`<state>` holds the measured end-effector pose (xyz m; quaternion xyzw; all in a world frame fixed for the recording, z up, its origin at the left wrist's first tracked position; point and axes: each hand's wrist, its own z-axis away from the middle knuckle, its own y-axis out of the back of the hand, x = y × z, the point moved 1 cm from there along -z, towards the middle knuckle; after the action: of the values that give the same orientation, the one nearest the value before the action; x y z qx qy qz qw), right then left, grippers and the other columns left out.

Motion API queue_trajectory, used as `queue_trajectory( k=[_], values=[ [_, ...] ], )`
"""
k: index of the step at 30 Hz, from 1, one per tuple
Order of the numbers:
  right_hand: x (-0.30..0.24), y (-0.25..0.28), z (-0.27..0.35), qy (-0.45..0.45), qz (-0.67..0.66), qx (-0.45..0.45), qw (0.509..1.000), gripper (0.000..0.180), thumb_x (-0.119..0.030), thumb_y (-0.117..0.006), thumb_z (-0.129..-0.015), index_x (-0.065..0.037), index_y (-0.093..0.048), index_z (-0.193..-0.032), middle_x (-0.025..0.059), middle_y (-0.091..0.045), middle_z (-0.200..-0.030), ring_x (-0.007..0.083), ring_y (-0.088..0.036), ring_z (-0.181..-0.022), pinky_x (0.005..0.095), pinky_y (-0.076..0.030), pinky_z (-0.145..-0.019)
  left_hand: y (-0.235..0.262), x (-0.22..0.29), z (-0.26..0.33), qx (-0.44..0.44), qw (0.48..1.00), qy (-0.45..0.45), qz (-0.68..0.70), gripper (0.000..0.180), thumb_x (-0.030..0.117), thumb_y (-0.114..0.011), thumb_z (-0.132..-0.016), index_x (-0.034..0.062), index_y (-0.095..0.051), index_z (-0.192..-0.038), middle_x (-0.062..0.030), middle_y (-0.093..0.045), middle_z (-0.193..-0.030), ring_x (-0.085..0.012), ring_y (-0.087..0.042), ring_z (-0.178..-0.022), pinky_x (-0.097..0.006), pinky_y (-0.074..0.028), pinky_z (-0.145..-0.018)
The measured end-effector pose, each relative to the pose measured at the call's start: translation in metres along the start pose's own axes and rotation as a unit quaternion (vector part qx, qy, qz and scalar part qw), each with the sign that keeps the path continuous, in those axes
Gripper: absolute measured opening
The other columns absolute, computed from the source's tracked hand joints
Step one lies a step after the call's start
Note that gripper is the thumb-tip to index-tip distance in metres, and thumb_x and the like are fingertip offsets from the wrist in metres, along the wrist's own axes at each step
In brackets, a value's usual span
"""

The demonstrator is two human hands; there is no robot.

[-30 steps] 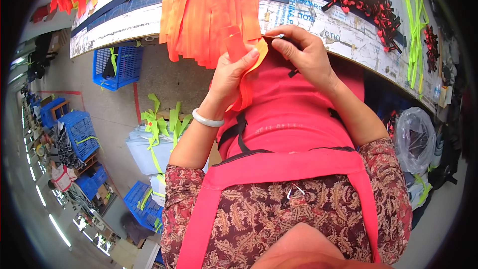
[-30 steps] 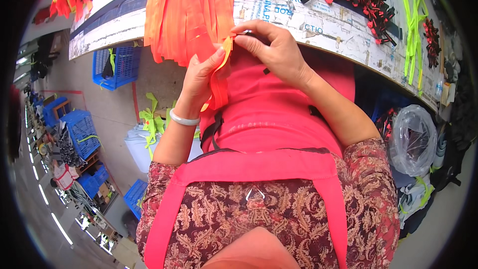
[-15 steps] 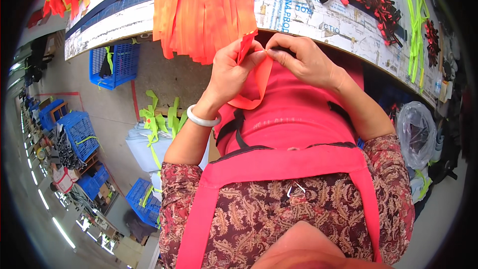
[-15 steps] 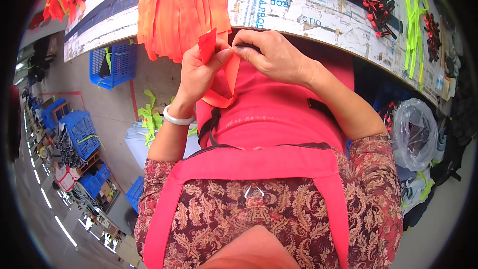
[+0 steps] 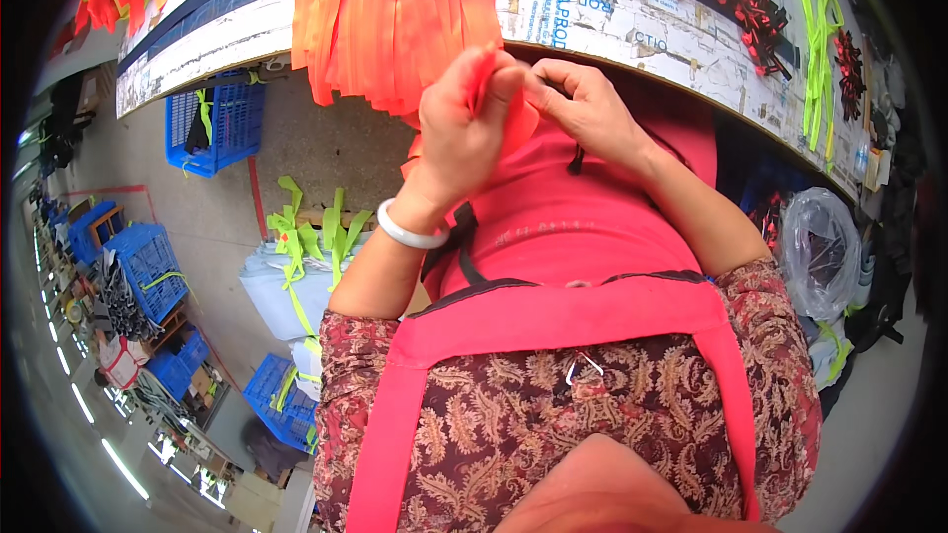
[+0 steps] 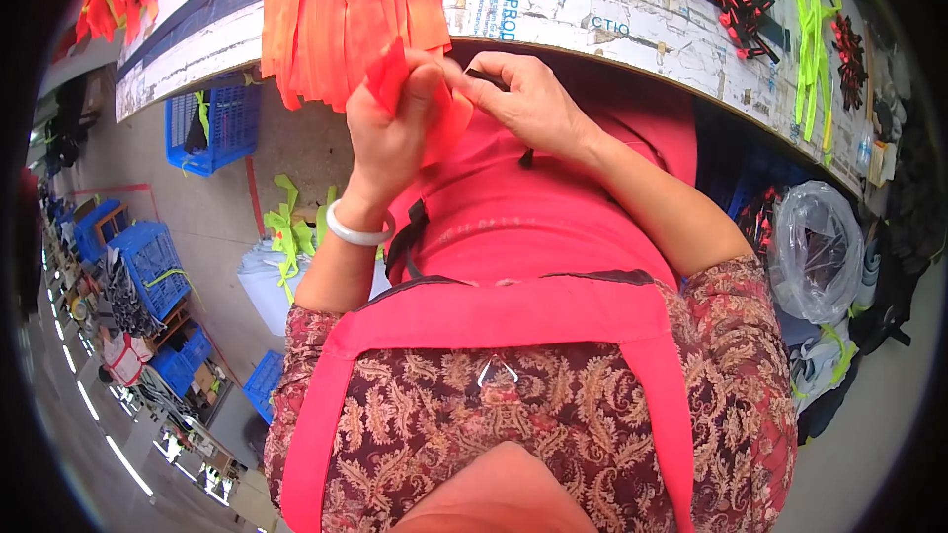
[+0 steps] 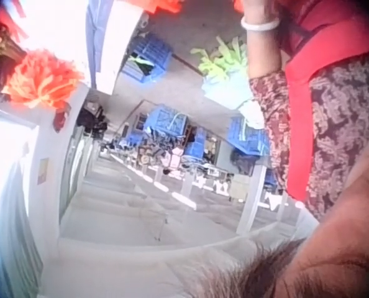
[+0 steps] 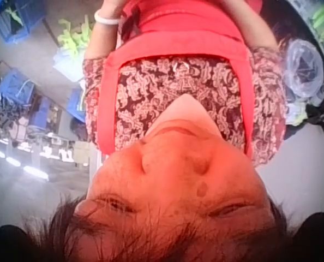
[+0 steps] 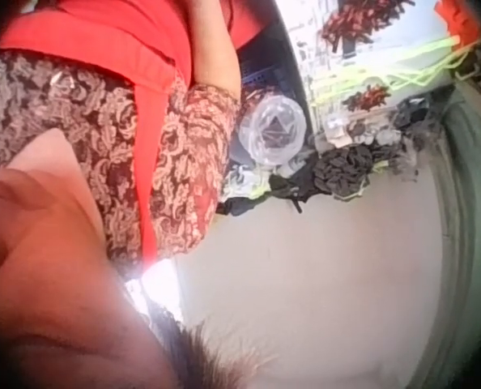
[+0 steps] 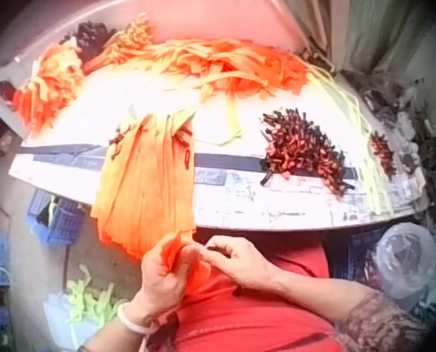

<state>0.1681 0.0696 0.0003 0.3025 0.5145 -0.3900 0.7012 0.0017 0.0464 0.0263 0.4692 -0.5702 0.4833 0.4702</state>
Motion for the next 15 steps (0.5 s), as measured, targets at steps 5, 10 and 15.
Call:
queue_trajectory(
  k=[5,10,15],
  values=[
    [-0.026,0.009,0.004,0.042,0.171,-0.052,0.983,0.019,-0.015,-0.056,-0.087,0.004,-0.058,-0.087,0.0083,-0.057,-0.067,0.0152,-0.052,-0.062,0.0325,-0.043,-0.060,0.007,-0.005,0.006,-0.034,0.985,0.164,0.049,0.011,0.011,-0.065,-0.092,0.0006,-0.062,-0.093,0.0008,-0.059,-0.073,-0.0042,-0.052,-0.064,-0.020,-0.041,-0.055],
    [-0.022,0.013,0.005,0.062,0.099,-0.064,0.991,0.021,-0.018,-0.061,-0.087,0.003,-0.061,-0.093,0.0069,-0.060,-0.073,0.0133,-0.055,-0.067,0.0299,-0.045,-0.064,0.004,-0.004,0.006,-0.018,0.986,0.166,0.012,0.009,0.008,-0.068,-0.089,-0.0004,-0.065,-0.088,0.0014,-0.058,-0.068,-0.0049,-0.051,-0.058,-0.019,-0.040,-0.053],
    [-0.020,0.041,0.011,-0.065,-0.093,-0.023,0.993,0.020,-0.020,-0.062,-0.094,-0.004,-0.068,-0.106,-0.0014,-0.063,-0.082,-0.0012,-0.045,-0.060,0.0148,-0.034,-0.050,0.010,-0.005,0.010,0.063,0.979,0.162,0.104,0.010,0.010,-0.070,-0.088,0.0001,-0.067,-0.089,0.0019,-0.060,-0.069,-0.0042,-0.052,-0.059,-0.019,-0.039,-0.053]
  ],
)
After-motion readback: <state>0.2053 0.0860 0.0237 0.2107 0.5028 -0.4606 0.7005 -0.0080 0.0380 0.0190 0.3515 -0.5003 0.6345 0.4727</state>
